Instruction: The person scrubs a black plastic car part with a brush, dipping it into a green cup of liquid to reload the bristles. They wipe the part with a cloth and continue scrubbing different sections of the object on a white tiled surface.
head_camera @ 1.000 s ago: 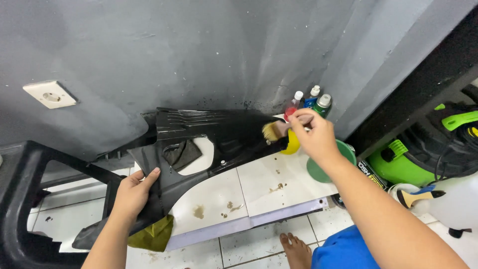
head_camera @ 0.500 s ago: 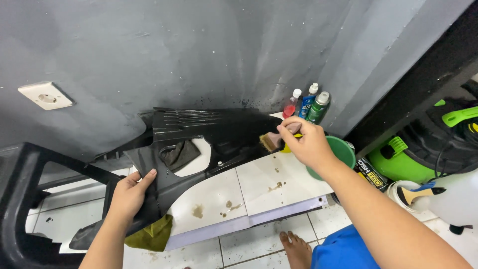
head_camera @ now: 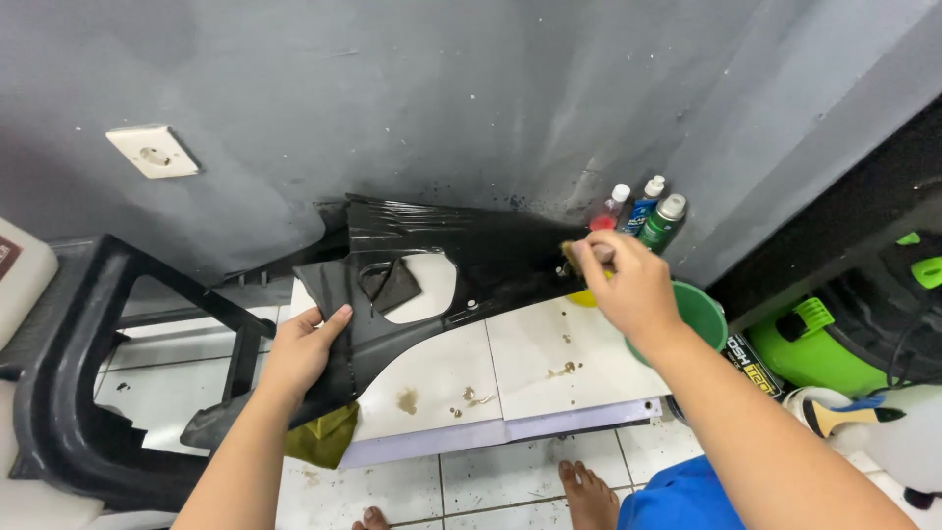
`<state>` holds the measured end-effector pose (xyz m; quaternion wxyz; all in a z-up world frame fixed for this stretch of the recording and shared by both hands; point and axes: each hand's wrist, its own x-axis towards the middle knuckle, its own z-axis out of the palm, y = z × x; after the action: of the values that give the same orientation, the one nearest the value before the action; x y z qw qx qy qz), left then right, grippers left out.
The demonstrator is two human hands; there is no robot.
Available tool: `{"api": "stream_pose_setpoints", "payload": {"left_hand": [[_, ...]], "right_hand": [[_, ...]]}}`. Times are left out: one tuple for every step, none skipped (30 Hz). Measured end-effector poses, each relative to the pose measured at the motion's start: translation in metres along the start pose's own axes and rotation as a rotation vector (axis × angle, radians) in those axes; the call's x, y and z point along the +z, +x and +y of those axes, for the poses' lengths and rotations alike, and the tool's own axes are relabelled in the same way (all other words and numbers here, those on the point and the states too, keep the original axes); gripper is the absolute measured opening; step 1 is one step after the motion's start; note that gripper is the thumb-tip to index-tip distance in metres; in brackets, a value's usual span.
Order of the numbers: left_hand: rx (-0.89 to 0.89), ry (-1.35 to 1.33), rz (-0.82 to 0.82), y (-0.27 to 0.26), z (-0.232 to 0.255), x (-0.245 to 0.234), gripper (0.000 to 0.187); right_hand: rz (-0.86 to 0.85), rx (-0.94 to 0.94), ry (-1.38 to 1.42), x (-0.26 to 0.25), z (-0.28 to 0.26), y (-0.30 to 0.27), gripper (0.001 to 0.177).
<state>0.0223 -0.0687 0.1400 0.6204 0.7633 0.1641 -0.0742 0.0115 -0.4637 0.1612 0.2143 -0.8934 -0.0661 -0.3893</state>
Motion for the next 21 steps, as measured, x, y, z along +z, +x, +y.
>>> {"api": "stream_pose_setpoints", "payload": {"left_hand": [[-0.001, -0.006, 0.005, 0.001, -0.002, 0.000, 0.034], [0.001, -0.006, -0.004, 0.002, -0.003, -0.002, 0.036], [0.004, -0.005, -0.013, 0.003, -0.004, -0.003, 0.038], [0.004, -0.007, -0.008, 0.003, -0.006, -0.004, 0.038], [0.000, -0.013, -0.009, 0.004, -0.008, -0.004, 0.037], [-0.005, -0.019, -0.011, 0.004, -0.009, -0.004, 0.036], [-0.007, -0.020, -0.007, 0.003, -0.007, -0.004, 0.036], [-0.013, -0.018, -0.014, 0.002, -0.007, -0.003, 0.037], [-0.018, -0.016, -0.021, 0.001, -0.008, -0.002, 0.038], [-0.022, -0.018, -0.020, -0.001, -0.005, -0.001, 0.038], [-0.034, -0.002, -0.030, -0.004, -0.002, -0.001, 0.040], [-0.045, 0.014, -0.040, -0.007, 0.002, -0.001, 0.042], [-0.049, 0.014, -0.039, -0.006, 0.001, -0.002, 0.042], [-0.048, 0.008, -0.041, -0.005, 0.001, -0.001, 0.041], [-0.047, 0.002, -0.042, -0.004, 0.001, -0.001, 0.041], [-0.049, -0.002, -0.038, -0.005, 0.002, -0.002, 0.041], [-0.045, 0.001, -0.037, -0.006, 0.003, -0.002, 0.040], [-0.046, 0.006, -0.041, -0.008, 0.003, -0.001, 0.039], [-0.053, 0.006, -0.043, -0.009, 0.002, -0.001, 0.039], [-0.048, 0.007, -0.036, -0.009, 0.004, 0.001, 0.037], [-0.044, 0.007, -0.028, -0.008, 0.005, 0.003, 0.035]], "right_hand": [[-0.003, -0.007, 0.003, 0.003, -0.012, -0.004, 0.007], [-0.038, -0.054, 0.035, 0.008, -0.024, -0.008, 0.004], [-0.072, -0.102, 0.067, 0.012, -0.036, -0.012, 0.002], [-0.073, -0.106, 0.071, 0.009, -0.053, -0.013, 0.002], [-0.077, -0.105, 0.163, 0.007, -0.069, -0.015, 0.002], [-0.081, -0.103, 0.256, 0.003, -0.085, -0.016, 0.003], [-0.083, -0.105, 0.260, 0.002, -0.090, -0.017, 0.003], [-0.128, 0.004, 0.387, 0.000, -0.094, -0.019, 0.004], [-0.173, 0.115, 0.512, -0.002, -0.098, -0.021, 0.005], [-0.178, 0.116, 0.513, 0.002, -0.092, -0.021, 0.005], [-0.135, 0.135, 0.522, 0.006, -0.087, -0.021, 0.004], [-0.092, 0.156, 0.530, 0.011, -0.081, -0.021, 0.003], [-0.096, 0.157, 0.531, 0.010, -0.069, -0.017, 0.003], [-0.060, 0.134, 0.449, 0.010, -0.057, -0.013, 0.003], [-0.025, 0.110, 0.367, 0.010, -0.044, -0.008, 0.003], [-0.029, 0.106, 0.370, 0.007, -0.040, -0.005, 0.003], [-0.018, 0.076, 0.300, 0.004, -0.034, -0.003, 0.002], [-0.010, 0.053, 0.226, 0.000, -0.029, -0.004, 0.002], [-0.017, 0.056, 0.224, 0.004, -0.036, -0.007, 0.002], [0.030, -0.074, 0.109, 0.007, -0.042, -0.008, 0.001], [0.076, -0.203, -0.007, 0.010, -0.048, -0.010, 0.003]]}}
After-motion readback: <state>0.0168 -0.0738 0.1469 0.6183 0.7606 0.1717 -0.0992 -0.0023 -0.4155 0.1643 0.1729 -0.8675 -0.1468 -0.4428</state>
